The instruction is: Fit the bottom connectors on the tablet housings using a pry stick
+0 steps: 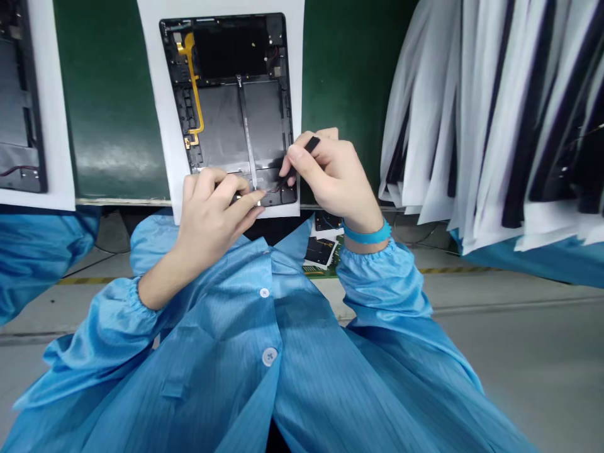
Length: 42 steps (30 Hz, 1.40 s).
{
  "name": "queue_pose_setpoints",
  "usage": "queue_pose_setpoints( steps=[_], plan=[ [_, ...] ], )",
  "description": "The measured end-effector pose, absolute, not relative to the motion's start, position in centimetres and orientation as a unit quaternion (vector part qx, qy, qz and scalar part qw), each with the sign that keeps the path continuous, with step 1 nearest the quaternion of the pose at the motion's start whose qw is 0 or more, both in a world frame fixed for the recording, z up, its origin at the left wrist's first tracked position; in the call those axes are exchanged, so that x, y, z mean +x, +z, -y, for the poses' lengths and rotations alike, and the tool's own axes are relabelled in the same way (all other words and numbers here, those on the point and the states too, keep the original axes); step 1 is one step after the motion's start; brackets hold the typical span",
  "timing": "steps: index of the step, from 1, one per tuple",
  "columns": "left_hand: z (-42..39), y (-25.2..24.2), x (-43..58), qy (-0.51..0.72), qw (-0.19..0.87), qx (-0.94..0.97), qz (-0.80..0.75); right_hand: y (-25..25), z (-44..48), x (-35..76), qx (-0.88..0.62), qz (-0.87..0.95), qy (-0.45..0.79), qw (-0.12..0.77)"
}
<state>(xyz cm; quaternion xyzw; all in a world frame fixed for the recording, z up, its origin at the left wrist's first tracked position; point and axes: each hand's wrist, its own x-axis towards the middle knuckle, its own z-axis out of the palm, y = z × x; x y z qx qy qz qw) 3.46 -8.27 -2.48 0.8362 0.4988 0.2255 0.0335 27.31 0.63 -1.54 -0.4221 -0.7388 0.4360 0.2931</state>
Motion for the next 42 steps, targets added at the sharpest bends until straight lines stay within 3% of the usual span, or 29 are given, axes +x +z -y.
queue_pose_setpoints(
  steps=[9,15,19,31,37,42],
  plan=[
    [8.0,-2.4,3.7,0.234,0.077,0.825,-0.509,-2.5,0.9,27.7,-0.476,0.682,0.41,0.375],
    [7.7,-2.5,3.3,0.238,0.007,0.858,-0.455,-2.8,1.6,28.1,-0.471,0.7,0.397,0.361],
    [7.2,-2.9,2.7,0.22,0.016,0.879,-0.424,-2.7,1.4,27.9,-0.451,0.729,0.384,0.344],
    [5.7,-2.1,1.5,0.129,0.155,0.891,-0.406,-2.4,1.3,28.7,-0.445,0.778,0.328,0.296],
    [4.2,-0.5,0.7,0.153,0.308,0.839,-0.421,-2.3,3.0,26.9,-0.477,0.704,0.393,0.35],
    [2.4,1.4,0.3,0.134,0.432,0.78,-0.433,-2.0,3.7,25.9,-0.474,0.708,0.406,0.33]
  ],
)
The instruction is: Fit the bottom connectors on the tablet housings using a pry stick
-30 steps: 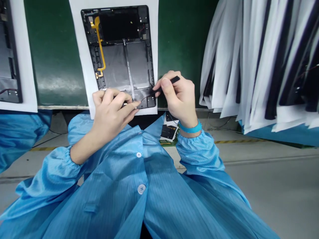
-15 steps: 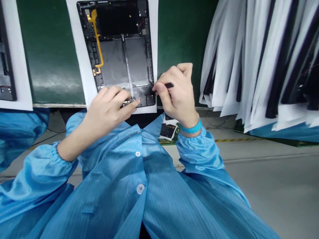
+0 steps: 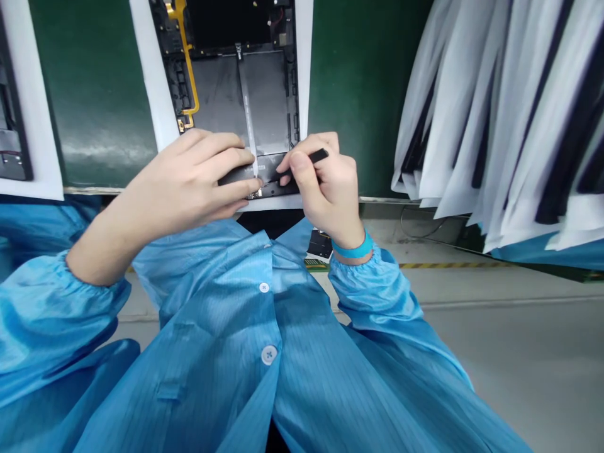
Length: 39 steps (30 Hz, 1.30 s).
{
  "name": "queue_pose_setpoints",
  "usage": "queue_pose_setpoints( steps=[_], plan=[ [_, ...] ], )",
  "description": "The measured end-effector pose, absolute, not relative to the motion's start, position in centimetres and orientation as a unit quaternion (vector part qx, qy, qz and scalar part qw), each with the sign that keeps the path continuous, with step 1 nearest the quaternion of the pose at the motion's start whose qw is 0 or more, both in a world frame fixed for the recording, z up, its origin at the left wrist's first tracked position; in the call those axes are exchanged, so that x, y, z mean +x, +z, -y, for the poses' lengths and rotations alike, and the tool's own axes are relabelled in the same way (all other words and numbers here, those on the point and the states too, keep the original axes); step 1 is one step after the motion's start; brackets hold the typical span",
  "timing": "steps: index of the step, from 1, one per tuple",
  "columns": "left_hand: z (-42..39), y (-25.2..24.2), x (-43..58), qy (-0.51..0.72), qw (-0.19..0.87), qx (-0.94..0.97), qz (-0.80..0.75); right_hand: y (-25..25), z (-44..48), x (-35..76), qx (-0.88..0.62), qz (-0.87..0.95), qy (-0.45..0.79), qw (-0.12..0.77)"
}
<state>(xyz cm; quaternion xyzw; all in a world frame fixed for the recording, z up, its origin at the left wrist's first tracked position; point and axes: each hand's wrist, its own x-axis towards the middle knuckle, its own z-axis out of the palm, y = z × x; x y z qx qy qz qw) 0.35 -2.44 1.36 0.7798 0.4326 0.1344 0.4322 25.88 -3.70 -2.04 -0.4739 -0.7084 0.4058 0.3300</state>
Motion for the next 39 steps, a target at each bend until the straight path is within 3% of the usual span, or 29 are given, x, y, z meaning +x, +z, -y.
queue_pose_setpoints(
  steps=[9,25,39],
  plan=[
    [1.4,2.3,0.4,0.068,0.448,0.801,-0.392,-1.8,3.8,26.0,-0.461,0.731,0.383,0.326],
    [1.0,1.7,-0.1,0.024,0.19,0.94,-0.284,-3.5,3.1,25.9,-0.391,0.772,0.315,0.39],
    [1.1,1.4,-0.4,0.026,0.158,0.949,-0.27,-3.6,3.1,26.0,-0.389,0.782,0.294,0.388]
  ],
)
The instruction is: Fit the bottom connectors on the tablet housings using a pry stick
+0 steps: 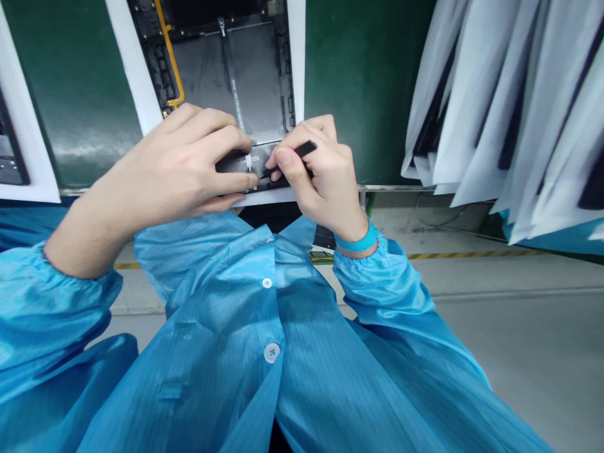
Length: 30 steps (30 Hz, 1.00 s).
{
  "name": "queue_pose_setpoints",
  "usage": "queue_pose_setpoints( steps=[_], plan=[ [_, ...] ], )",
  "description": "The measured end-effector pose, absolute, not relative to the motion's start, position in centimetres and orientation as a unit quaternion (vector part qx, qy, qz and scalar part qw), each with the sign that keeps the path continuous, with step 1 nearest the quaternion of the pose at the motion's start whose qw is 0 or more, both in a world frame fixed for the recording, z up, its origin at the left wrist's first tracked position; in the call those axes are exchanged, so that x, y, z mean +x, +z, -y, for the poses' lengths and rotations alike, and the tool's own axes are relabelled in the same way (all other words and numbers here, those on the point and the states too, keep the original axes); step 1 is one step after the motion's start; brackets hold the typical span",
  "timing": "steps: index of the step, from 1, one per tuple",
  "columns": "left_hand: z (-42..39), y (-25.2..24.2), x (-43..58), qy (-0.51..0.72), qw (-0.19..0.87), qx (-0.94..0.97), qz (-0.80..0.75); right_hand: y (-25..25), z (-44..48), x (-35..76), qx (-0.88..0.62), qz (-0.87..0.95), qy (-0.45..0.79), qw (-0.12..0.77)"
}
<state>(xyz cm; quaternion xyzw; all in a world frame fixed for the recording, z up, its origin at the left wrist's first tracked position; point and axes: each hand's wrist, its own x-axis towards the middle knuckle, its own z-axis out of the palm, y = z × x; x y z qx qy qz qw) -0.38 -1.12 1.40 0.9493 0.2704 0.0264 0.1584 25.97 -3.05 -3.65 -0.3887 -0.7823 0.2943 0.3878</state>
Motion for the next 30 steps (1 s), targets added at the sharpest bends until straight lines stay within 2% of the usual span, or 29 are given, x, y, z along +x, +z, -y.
queue_pose_setpoints(
  steps=[6,9,14,19,30],
  plan=[
    [1.3,1.4,-0.2,0.032,0.15,0.949,-0.276,-3.4,3.1,25.9,-0.389,0.785,0.286,0.387],
    [1.2,1.7,0.0,0.03,0.177,0.941,-0.286,-3.6,3.0,25.8,-0.392,0.791,0.276,0.379],
    [1.3,1.7,0.2,0.03,0.218,0.925,-0.309,-3.6,2.8,25.5,-0.404,0.816,0.248,0.331],
    [1.8,0.8,-0.1,0.045,0.21,0.922,-0.323,-3.1,2.2,25.8,-0.395,0.837,0.255,0.281],
    [2.5,-0.4,-0.7,0.079,0.161,0.934,-0.308,-3.2,0.7,26.1,-0.401,0.81,0.301,0.304]
  ],
)
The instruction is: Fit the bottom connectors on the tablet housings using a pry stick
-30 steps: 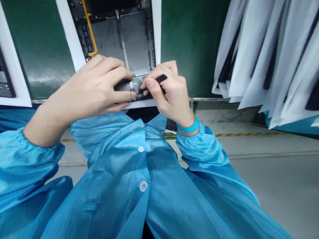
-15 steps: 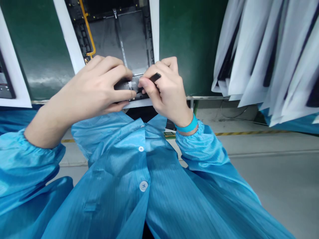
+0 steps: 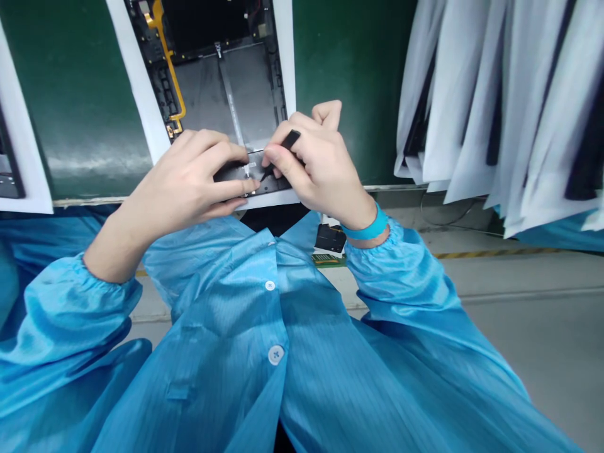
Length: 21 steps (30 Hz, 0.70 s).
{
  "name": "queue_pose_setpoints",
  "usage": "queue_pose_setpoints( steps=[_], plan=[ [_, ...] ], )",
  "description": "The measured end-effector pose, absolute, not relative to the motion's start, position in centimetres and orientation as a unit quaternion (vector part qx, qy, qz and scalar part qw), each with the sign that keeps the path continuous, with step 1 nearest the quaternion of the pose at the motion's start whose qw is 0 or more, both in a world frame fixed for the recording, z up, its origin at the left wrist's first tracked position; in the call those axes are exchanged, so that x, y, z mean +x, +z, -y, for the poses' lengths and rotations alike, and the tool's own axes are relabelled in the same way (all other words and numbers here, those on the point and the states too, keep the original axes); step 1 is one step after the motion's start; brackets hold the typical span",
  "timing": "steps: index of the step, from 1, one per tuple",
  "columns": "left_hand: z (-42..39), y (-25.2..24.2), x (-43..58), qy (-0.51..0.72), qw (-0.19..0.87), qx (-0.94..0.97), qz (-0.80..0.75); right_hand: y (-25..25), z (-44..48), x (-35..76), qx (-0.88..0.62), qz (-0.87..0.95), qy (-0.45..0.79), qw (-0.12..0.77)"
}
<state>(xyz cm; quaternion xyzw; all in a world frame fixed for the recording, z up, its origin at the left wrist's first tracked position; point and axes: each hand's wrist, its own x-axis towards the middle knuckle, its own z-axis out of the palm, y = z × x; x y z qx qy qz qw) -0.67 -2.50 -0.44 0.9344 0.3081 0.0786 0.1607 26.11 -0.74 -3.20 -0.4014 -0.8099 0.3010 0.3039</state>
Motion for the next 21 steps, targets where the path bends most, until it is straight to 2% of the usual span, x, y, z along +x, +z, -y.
queue_pose_setpoints(
  steps=[6,14,21],
  plan=[
    [2.5,-0.2,-0.6,0.083,0.207,0.916,-0.334,-3.3,0.6,26.9,-0.418,0.797,0.272,0.342],
    [2.5,0.5,-0.4,0.056,0.177,0.931,-0.314,-3.9,0.8,27.0,-0.408,0.788,0.273,0.372],
    [1.9,1.3,0.2,0.032,0.201,0.927,-0.316,-3.3,1.4,26.9,-0.394,0.77,0.355,0.356]
  ],
)
